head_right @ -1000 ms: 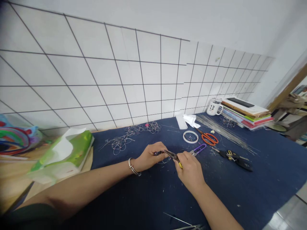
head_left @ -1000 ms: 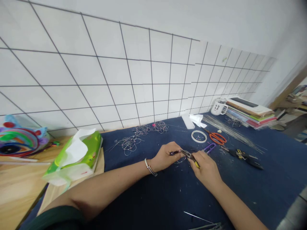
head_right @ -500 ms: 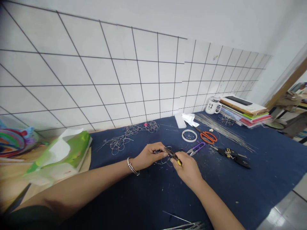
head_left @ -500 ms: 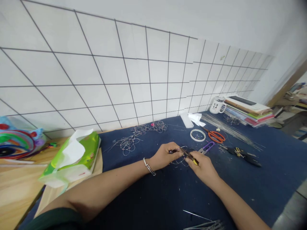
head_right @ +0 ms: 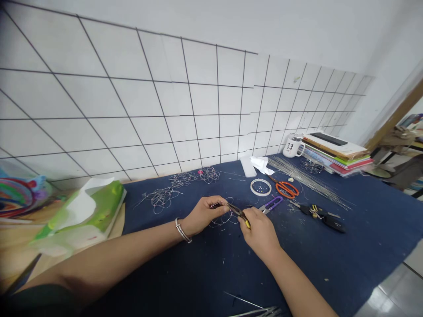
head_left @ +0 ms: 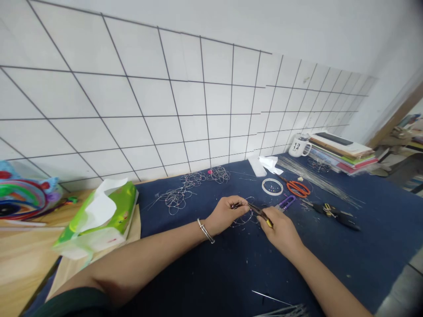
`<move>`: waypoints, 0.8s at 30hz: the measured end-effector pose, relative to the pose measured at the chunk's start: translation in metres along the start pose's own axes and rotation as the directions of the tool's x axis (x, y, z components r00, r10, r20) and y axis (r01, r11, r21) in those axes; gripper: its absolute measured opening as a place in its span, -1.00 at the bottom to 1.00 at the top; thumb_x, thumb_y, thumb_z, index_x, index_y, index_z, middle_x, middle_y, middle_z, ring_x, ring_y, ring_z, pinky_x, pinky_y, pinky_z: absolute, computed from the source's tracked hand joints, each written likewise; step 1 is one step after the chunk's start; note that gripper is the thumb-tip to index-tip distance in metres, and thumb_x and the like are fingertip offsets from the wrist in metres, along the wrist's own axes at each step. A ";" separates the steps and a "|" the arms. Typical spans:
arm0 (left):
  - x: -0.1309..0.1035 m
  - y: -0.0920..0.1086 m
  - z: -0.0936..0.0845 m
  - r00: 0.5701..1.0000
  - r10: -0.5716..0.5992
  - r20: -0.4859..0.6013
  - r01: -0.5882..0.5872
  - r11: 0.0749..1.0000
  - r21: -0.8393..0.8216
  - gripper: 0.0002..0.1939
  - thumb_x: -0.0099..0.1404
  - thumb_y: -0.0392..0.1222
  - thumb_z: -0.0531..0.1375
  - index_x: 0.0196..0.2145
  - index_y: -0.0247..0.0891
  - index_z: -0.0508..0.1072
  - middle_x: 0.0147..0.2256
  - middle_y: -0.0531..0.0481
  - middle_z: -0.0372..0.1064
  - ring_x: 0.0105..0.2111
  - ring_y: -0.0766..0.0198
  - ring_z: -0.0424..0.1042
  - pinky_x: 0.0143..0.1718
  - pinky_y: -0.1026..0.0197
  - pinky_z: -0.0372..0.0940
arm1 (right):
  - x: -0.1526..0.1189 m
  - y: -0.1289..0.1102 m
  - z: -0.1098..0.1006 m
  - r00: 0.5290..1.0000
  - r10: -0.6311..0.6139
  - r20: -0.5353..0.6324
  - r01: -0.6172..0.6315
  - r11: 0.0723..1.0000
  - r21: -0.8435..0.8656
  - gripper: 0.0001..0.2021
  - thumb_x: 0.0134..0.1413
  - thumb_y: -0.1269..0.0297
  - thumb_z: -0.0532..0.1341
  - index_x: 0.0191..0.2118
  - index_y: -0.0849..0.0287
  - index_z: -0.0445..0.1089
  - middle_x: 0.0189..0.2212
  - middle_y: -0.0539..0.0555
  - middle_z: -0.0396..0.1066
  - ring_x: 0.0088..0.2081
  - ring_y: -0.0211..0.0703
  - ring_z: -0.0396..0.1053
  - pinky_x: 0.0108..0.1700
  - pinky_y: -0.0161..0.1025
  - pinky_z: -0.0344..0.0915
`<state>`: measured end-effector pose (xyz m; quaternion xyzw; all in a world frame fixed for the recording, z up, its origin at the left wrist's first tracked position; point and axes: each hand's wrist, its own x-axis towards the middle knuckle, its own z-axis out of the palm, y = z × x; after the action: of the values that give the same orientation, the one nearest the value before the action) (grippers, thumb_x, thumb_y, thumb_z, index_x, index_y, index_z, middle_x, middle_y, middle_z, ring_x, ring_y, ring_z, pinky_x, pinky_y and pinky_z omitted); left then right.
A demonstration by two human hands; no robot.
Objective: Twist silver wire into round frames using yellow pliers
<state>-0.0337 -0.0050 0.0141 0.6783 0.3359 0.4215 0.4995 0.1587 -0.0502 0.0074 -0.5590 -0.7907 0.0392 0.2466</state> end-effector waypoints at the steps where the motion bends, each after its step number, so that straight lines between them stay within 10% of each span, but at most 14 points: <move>1: -0.001 0.000 0.001 1.000 0.001 -0.014 -0.001 1.000 0.005 -0.79 0.14 -0.12 0.17 -0.40 -0.37 0.41 -0.48 0.04 0.26 -0.48 0.42 0.18 -0.43 0.34 0.11 | 0.000 -0.001 0.001 1.000 0.001 -0.008 -0.001 1.000 -0.013 -0.86 0.10 0.28 0.00 -0.38 0.14 0.25 -0.43 0.04 0.28 -0.35 -0.19 0.26 -0.29 -0.30 0.16; 24: -0.001 0.006 -0.001 0.997 0.011 0.071 -0.015 0.999 0.051 -0.78 0.13 -0.13 0.17 -0.43 -0.39 0.41 -0.52 0.05 0.21 -0.52 0.44 0.13 -0.48 0.35 0.07 | -0.001 -0.006 0.000 1.000 -0.011 -0.011 0.010 1.000 -0.020 -0.86 0.11 0.26 -0.01 -0.39 0.14 0.21 -0.43 0.04 0.25 -0.35 -0.18 0.22 -0.30 -0.28 0.14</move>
<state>-0.0345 -0.0069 0.0196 0.7075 0.3244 0.3917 0.4907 0.1539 -0.0533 0.0092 -0.5575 -0.7927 0.0271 0.2454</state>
